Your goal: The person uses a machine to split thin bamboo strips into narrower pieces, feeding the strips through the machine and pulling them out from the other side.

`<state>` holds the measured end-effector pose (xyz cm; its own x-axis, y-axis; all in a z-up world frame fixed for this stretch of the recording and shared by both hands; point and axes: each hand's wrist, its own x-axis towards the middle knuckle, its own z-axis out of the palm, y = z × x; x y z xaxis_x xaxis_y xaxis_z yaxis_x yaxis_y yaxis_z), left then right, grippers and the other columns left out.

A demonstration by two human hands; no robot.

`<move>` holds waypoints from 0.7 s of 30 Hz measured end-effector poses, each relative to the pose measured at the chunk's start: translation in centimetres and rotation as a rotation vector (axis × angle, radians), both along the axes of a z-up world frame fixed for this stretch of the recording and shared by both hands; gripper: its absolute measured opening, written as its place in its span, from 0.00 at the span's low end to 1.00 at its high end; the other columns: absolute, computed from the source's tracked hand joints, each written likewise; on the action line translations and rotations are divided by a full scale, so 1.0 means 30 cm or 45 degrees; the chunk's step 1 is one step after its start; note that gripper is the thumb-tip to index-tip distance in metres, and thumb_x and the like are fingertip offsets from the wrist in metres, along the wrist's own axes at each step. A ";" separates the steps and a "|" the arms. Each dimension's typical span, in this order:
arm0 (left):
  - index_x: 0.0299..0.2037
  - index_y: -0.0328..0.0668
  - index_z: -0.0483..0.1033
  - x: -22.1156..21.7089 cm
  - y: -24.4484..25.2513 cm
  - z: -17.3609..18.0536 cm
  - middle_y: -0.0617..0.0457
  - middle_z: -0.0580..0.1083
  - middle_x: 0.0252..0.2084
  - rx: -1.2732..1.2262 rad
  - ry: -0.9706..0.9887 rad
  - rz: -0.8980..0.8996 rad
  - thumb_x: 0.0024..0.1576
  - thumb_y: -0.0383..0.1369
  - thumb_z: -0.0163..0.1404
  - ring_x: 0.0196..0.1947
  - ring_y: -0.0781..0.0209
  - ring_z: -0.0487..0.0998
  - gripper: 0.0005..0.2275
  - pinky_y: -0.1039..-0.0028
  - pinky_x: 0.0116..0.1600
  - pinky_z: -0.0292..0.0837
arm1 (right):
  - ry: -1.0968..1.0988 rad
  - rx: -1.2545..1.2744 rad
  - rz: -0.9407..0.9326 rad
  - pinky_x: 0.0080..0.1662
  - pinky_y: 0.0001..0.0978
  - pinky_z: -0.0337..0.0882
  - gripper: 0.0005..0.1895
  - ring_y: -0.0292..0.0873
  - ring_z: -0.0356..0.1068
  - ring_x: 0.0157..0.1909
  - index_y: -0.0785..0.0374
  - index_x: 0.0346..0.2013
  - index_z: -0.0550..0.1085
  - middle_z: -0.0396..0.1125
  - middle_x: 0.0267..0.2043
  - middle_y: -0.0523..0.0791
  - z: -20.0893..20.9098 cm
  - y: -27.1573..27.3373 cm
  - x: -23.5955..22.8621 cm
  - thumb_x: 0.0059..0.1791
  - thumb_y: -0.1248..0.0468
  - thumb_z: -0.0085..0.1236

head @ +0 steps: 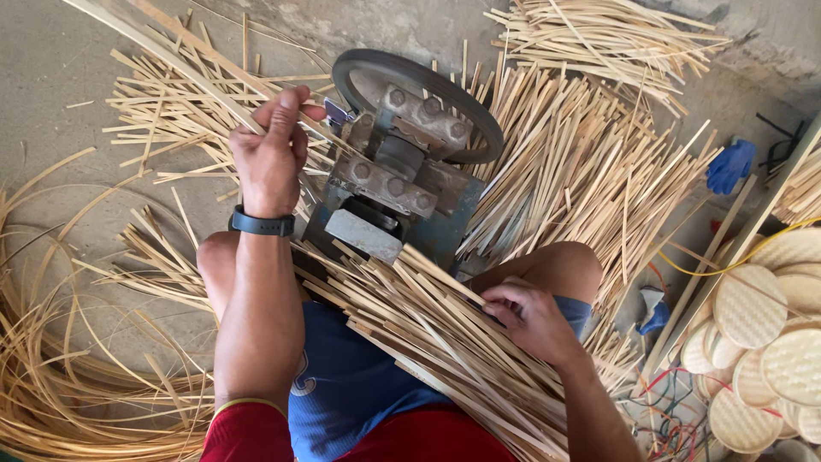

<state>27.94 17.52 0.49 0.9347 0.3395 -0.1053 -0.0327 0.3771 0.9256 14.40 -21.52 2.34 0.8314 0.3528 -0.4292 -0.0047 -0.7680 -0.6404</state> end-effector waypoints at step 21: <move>0.38 0.42 0.77 0.038 0.172 -0.035 0.57 0.70 0.22 -0.297 -0.077 0.336 0.65 0.41 0.47 0.20 0.68 0.72 0.12 0.71 0.27 0.76 | -0.818 0.342 0.014 0.26 0.21 0.69 0.12 0.32 0.67 0.28 0.53 0.46 0.81 0.71 0.34 0.40 0.039 -0.114 0.128 0.49 0.68 0.64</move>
